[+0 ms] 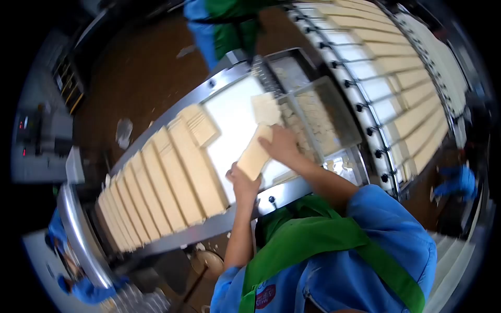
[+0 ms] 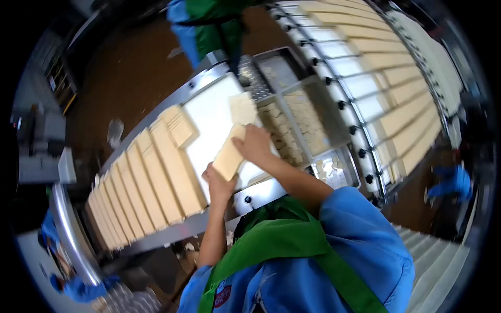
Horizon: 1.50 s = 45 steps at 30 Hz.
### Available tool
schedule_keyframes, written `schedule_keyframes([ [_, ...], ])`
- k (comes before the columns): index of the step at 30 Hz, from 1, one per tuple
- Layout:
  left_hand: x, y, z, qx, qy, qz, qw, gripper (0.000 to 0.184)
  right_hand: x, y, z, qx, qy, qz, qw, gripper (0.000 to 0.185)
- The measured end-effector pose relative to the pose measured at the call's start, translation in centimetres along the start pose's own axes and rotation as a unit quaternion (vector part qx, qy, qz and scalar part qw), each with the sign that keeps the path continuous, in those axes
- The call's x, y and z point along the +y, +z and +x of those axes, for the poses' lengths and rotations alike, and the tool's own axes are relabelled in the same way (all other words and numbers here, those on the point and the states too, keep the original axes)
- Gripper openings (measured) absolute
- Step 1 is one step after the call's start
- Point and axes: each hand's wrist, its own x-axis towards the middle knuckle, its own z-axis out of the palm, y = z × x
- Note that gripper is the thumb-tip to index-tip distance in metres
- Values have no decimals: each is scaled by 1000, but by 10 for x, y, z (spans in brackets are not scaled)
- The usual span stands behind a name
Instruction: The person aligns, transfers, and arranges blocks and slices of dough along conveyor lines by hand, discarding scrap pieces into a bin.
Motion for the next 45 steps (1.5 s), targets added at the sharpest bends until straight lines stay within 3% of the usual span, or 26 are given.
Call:
schedule_keyframes([
  [1,7,11,-1,24,40,-10,999,76,19,-1,1,-11,14,94,995,55],
  [3,30,29,-2,42,89,9,995,74,41,-31,-3,31,2,61,998,51],
  [4,59,44,-3,49,107,-63,991,75,46,-72,-11,121,17,103,987,48],
  [8,134,84,-5,15,246,-53,968,76,107,-149,-11,240,112,95,959,44],
  [10,177,113,-4,-49,308,-56,949,77,149,-192,-8,270,183,179,928,45],
  [13,243,153,-8,-112,388,-62,913,82,220,-234,-8,359,212,134,899,47],
  [16,284,197,0,-176,412,-33,893,80,272,-271,-4,364,249,43,897,49],
  [18,303,219,8,-210,411,-40,886,79,306,-294,8,235,315,8,920,54],
  [19,310,228,11,-244,408,-48,879,78,321,-302,16,233,314,10,920,54],
  [21,319,241,18,-265,399,-64,875,73,342,-315,34,95,334,-86,934,59],
  [24,325,253,18,-258,396,-36,880,61,352,-321,46,41,349,-92,932,62],
  [29,339,270,17,-277,323,-26,905,61,375,-317,50,57,351,-87,931,63],
  [31,340,289,21,-257,381,-4,888,61,382,-316,51,121,340,-148,921,61],
  [33,351,309,26,-278,369,-30,887,61,366,-337,46,65,352,-125,925,58],
  [35,349,333,32,-307,408,-47,859,62,371,-335,41,212,336,-165,902,61],
  [36,358,332,28,-303,401,-45,863,62,383,-326,46,225,350,-218,883,71],
  [39,366,326,18,-342,285,-68,893,63,406,-320,50,179,358,-196,895,79],
  [41,352,318,14,-223,356,-51,906,62,409,-326,51,154,363,-207,895,83],
  [45,317,263,-2,-132,334,-142,923,57,407,-319,45,213,328,-165,905,83],
])
